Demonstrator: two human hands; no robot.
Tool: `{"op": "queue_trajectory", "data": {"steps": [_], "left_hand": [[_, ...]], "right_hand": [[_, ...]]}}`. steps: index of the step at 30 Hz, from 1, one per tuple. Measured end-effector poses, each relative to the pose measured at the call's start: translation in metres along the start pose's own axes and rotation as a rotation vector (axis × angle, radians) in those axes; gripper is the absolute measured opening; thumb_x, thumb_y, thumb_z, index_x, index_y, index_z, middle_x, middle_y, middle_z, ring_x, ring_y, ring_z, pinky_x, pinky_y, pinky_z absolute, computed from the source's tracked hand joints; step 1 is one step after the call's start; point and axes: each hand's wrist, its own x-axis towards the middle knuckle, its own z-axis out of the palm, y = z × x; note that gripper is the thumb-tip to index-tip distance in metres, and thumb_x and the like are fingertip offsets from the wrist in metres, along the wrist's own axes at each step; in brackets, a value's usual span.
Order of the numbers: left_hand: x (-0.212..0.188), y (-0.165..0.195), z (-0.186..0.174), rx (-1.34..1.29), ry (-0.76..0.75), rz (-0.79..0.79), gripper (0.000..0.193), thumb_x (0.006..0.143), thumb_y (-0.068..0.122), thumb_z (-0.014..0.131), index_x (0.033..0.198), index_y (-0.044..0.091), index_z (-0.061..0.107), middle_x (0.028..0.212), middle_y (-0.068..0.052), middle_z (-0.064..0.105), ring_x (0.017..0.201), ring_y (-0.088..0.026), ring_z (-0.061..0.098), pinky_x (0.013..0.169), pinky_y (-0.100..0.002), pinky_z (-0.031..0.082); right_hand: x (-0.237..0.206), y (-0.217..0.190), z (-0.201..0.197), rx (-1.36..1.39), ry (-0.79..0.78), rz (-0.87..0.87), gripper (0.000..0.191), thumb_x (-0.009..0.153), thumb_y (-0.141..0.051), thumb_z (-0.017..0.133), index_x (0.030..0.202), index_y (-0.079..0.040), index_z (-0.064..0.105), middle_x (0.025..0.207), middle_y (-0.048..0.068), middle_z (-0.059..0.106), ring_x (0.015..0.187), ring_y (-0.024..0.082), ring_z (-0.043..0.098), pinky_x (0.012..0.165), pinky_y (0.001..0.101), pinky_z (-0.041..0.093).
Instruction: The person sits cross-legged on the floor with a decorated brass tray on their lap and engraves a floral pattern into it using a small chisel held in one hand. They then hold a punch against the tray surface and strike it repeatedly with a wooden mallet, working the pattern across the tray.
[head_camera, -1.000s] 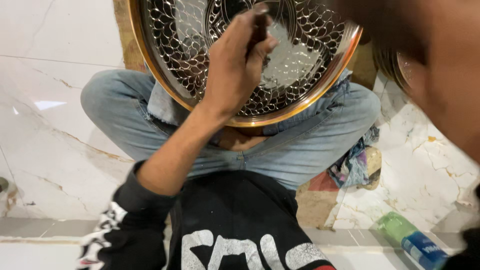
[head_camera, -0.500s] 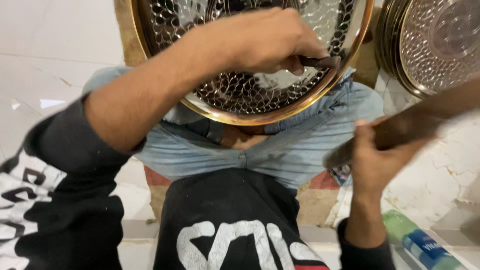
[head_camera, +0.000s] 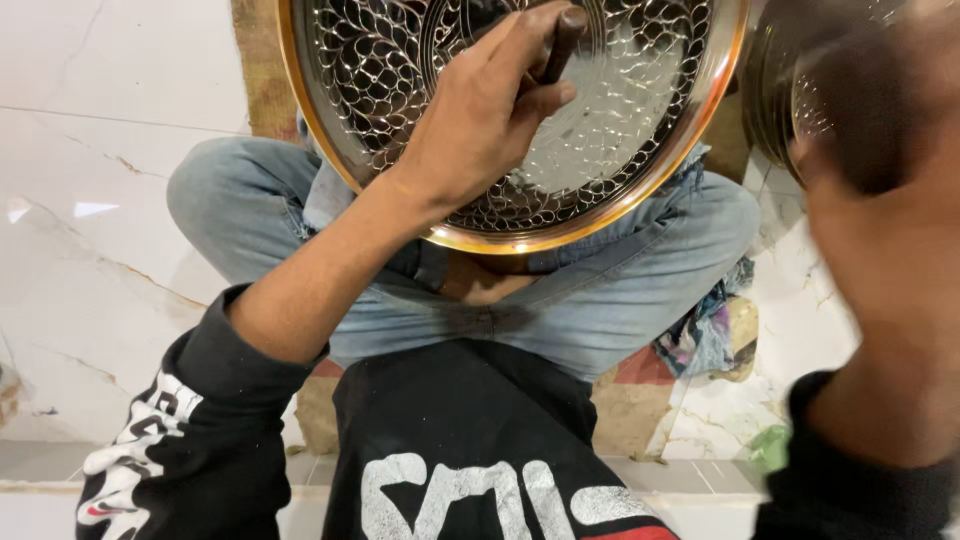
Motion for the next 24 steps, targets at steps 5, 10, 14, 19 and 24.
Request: {"op": "queue_trajectory", "data": {"steps": [5, 10, 14, 19, 24], "left_hand": [[0.003, 0.004, -0.003, -0.006, -0.049, -0.017, 0.052, 0.106, 0.005, 0.075, 0.146, 0.012, 0.043, 0.106, -0.01, 0.059, 0.092, -0.023, 0.069, 0.079, -0.037, 0.055], [0.017, -0.002, -0.005, 0.001, -0.176, 0.072, 0.047, 0.106, 0.008, 0.078, 0.144, 0.011, 0.052, 0.11, -0.01, 0.064, 0.095, -0.028, 0.069, 0.083, -0.041, 0.055], [0.036, -0.012, -0.006, 0.004, -0.312, 0.252, 0.05, 0.099, 0.008, 0.081, 0.143, 0.005, 0.058, 0.112, -0.013, 0.069, 0.101, -0.035, 0.07, 0.088, -0.045, 0.055], [0.063, -0.009, -0.01, -0.138, -0.564, 0.337, 0.049, 0.09, 0.003, 0.078, 0.137, 0.001, 0.064, 0.118, -0.018, 0.073, 0.102, -0.036, 0.071, 0.086, -0.045, 0.056], [0.086, 0.01, -0.012, -0.101, -0.877, 0.18, 0.047, 0.087, 0.002, 0.073, 0.132, 0.011, 0.068, 0.101, -0.016, 0.075, 0.089, -0.03, 0.074, 0.073, -0.044, 0.056]], "right_hand": [[0.02, 0.021, -0.002, 0.051, -0.013, -0.166, 0.049, 0.101, -0.01, 0.08, 0.142, -0.004, 0.055, 0.112, 0.018, 0.069, 0.092, 0.029, 0.071, 0.081, 0.0392, 0.057], [0.019, 0.0, -0.01, 0.055, 0.033, -0.18, 0.046, 0.098, -0.007, 0.079, 0.137, -0.002, 0.055, 0.113, 0.017, 0.068, 0.094, 0.028, 0.069, 0.087, 0.0374, 0.057], [-0.005, -0.028, -0.018, 0.233, 0.053, -0.061, 0.074, 0.091, 0.006, 0.08, 0.155, -0.004, 0.042, 0.116, 0.019, 0.067, 0.102, 0.03, 0.068, 0.092, 0.0384, 0.058], [-0.053, -0.049, 0.02, 0.274, 0.088, 0.047, 0.087, 0.088, 0.008, 0.085, 0.157, 0.001, 0.033, 0.13, 0.025, 0.066, 0.113, 0.033, 0.068, 0.096, 0.0413, 0.057], [-0.088, -0.065, 0.076, 0.635, 0.262, 0.346, 0.084, 0.094, 0.004, 0.089, 0.158, 0.001, 0.033, 0.123, 0.02, 0.061, 0.106, 0.031, 0.062, 0.097, 0.0376, 0.054]]}}
